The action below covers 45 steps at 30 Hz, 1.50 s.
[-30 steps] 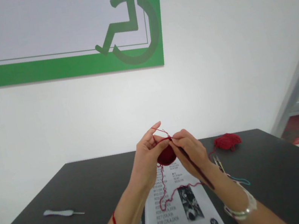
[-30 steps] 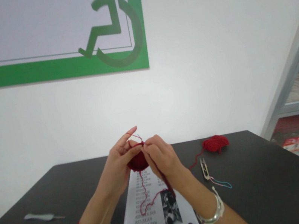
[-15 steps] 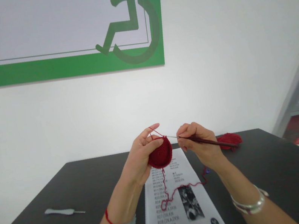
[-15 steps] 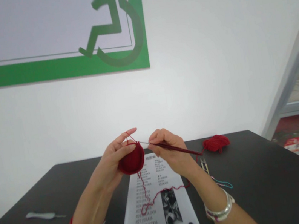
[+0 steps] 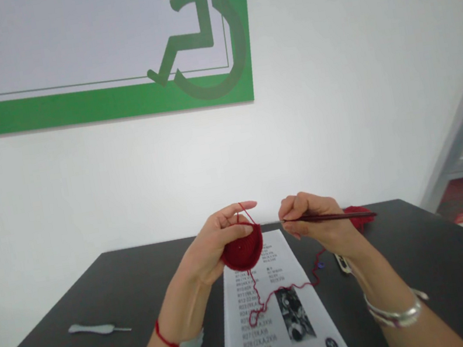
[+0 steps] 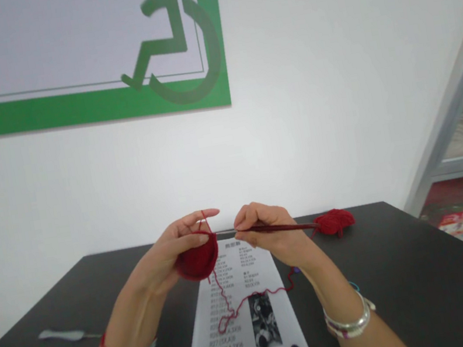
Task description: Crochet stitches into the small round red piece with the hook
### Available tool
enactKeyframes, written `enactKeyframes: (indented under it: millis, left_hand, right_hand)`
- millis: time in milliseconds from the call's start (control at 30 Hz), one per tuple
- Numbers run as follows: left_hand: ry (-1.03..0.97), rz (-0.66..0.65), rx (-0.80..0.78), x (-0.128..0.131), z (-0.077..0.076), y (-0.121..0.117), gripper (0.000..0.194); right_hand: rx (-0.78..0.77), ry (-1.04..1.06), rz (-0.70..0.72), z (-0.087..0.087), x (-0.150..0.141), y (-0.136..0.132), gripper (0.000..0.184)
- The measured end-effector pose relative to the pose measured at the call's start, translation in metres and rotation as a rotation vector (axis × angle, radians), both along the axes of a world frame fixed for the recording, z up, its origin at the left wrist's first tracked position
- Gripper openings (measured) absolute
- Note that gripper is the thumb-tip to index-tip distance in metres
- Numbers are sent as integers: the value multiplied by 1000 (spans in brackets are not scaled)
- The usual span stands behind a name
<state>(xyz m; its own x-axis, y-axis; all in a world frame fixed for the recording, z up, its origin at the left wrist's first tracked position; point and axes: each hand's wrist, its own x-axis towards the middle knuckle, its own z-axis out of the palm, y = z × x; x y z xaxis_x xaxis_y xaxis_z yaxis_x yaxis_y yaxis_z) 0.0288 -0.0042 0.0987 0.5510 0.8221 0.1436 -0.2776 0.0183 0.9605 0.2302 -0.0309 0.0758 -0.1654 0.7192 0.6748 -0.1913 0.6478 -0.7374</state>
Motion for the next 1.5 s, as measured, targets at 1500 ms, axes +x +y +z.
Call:
enactKeyframes:
  millis: [1500]
  left_hand:
    - [-124, 288, 36, 19, -1, -12, 16]
  right_hand:
    - [137, 156, -224, -6, -26, -1, 10]
